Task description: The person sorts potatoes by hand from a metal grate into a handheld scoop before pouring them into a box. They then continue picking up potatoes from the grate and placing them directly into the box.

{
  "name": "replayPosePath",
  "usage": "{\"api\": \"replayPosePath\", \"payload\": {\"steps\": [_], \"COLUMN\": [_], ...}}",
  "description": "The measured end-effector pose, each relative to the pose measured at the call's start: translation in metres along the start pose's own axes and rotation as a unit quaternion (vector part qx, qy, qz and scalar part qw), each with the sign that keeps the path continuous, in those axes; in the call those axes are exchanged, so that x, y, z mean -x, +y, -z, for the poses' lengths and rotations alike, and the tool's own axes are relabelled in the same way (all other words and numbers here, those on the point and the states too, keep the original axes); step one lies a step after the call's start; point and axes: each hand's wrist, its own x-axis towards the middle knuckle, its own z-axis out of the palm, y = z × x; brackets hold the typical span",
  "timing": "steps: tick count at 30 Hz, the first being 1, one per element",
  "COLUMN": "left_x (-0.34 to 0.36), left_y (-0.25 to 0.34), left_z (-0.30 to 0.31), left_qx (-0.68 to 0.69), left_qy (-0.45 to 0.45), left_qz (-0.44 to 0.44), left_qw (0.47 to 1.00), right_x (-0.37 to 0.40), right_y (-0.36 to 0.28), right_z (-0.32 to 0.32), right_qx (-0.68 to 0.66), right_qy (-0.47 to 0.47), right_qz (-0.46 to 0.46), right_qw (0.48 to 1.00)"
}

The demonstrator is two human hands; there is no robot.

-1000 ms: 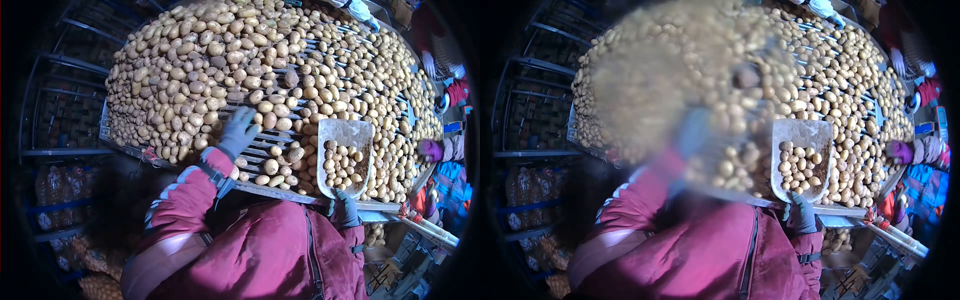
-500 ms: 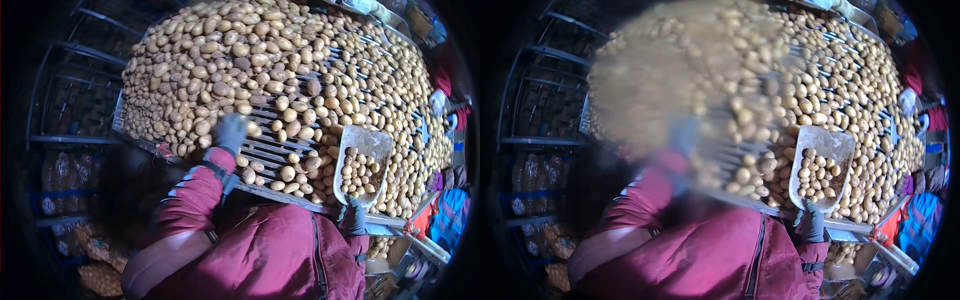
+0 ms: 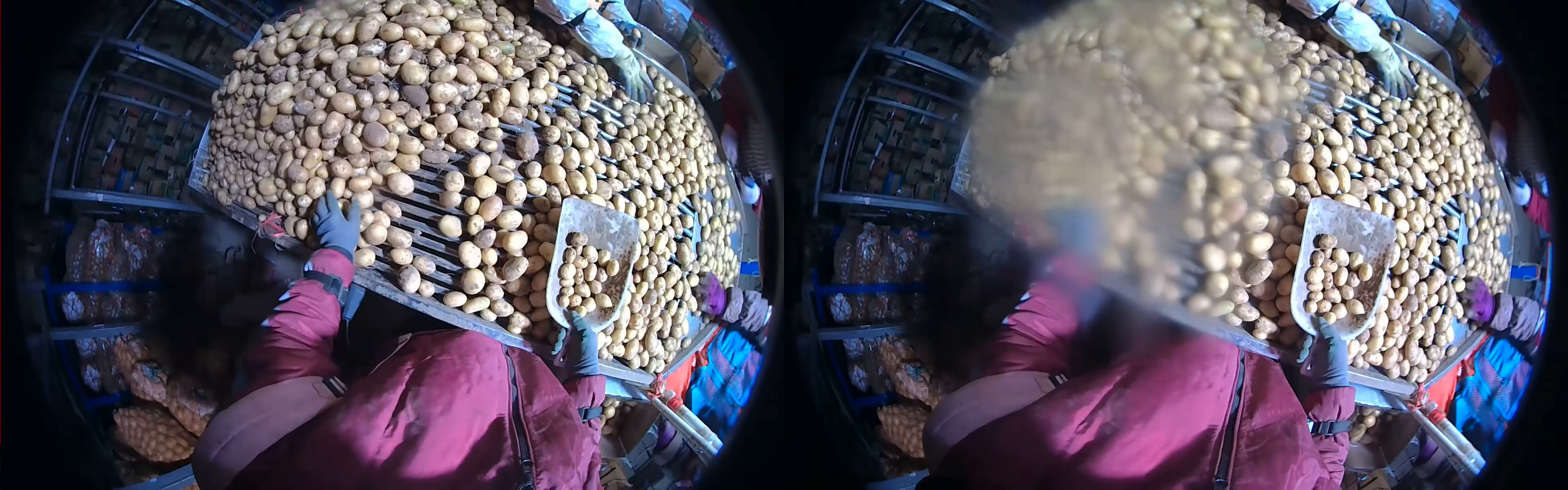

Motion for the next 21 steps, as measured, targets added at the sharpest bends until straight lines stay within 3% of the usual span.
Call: {"api": "replayPosePath", "payload": {"steps": [8, 10, 12, 13, 15, 16, 17, 19, 21], "left_x": [0.085, 0.097, 0.089, 0.065, 0.014, -0.008, -0.04, -0.106, -0.123], "left_y": [0.194, 0.227, 0.233, 0.243, 0.22, 0.19, 0.168, 0.125, 0.139], "left_z": [0.024, 0.036, 0.059, 0.092, 0.079, 0.032, 0.023, -0.005, -0.006], "left_qx": [0.17, 0.226, 0.329, 0.25, 0.282, 0.387, 0.224, 0.012, -0.029], "left_qy": [-0.177, -0.21, -0.293, -0.33, -0.231, -0.086, 0.012, 0.025, -0.025], "left_qz": [-0.25, -0.28, -0.3, -0.264, -0.194, -0.156, -0.179, -0.15, -0.123], "left_qw": [0.937, 0.909, 0.846, 0.871, 0.911, 0.905, 0.958, 0.988, 0.992], "right_x": [0.004, 0.006, 0.006, 0.008, 0.009, 0.008, 0.009, 0.011, 0.011], "right_y": [-0.004, -0.001, -0.003, -0.005, -0.006, -0.006, -0.004, -0.005, -0.002], "right_z": [-0.011, -0.004, -0.005, -0.009, -0.008, -0.006, -0.006, -0.009, -0.007], "right_qx": [-0.04, -0.025, -0.009, -0.019, -0.044, -0.049, -0.044, -0.033, -0.033], "right_qy": [0.007, 0.004, -0.01, -0.014, -0.007, -0.006, -0.009, -0.004, 0.001], "right_qz": [-0.01, -0.006, -0.006, -0.009, -0.032, -0.029, -0.029, -0.029, -0.028], "right_qw": [0.999, 1.0, 1.0, 1.0, 0.998, 0.998, 0.999, 0.999, 0.999]}}
